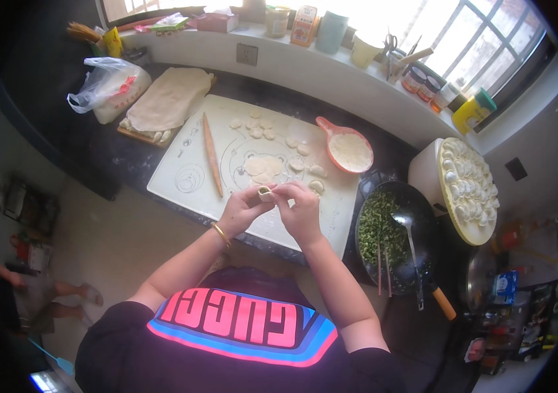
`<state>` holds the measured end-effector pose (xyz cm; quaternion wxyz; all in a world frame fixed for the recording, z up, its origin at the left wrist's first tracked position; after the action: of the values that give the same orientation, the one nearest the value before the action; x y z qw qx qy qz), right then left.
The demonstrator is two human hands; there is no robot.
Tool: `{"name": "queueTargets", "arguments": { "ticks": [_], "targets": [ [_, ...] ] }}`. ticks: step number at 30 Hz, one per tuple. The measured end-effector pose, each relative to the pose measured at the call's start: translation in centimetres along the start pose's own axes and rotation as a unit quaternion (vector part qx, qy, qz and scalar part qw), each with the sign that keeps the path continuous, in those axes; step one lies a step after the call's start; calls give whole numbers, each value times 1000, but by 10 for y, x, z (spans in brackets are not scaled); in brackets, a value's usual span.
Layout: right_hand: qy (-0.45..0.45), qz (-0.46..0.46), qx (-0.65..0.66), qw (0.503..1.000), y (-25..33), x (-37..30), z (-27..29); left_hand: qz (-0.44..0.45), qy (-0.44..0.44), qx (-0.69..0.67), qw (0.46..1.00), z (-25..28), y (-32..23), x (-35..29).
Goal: The person fills round dough wrappers with a green vegetable mixture using chopsticks and folds them into dumplings. They place the finished dumplings on a white cutting board and a yellow tray, continuing the process throughout the clip.
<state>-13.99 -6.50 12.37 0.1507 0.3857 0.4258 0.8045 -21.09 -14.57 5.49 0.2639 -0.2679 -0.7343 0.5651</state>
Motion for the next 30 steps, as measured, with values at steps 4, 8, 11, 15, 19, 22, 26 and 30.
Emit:
{"name": "queueTargets", "arguments": {
  "ticks": [4, 8, 11, 15, 19, 22, 26, 30],
  "targets": [
    [-42, 92, -51, 994, 12, -3, 3, -18, 22, 25, 999, 1, -7, -3],
    [-20, 26, -9, 999, 10, 0, -1, -33, 22, 38, 999, 4, -12, -5],
    [4, 29, -11, 999, 6, 0, -7, -28, 33, 55, 998, 3, -15, -8],
    [-30, 215, -119, 969, 36, -3, -12, -23, 54, 37, 998, 3, -11, -8],
    [-20, 167, -53, 984, 27, -1, -13, -5, 45, 23, 999, 6, -12, -9],
    [14, 124, -19, 992, 26, 2, -15, -23, 54, 37, 998, 5, -18, -10],
    [6, 199, -68, 978, 36, 4, -18, -39, 46, 81, 995, 7, -20, -10],
    [1, 203, -55, 978, 35, 5, -17, -48, 46, 78, 995, 6, -18, -8]
  ]
}}
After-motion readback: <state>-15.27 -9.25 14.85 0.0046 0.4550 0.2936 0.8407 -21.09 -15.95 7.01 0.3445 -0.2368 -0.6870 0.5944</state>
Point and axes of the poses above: each hand's wrist, its own x-axis towards the middle knuckle, its own z-axis out of the back of the hand, y = z × x, the point moved 10 cm from there along x, towards the middle knuckle, and after that the axes turned 11 degrees about -y, right-handed, at the moved point
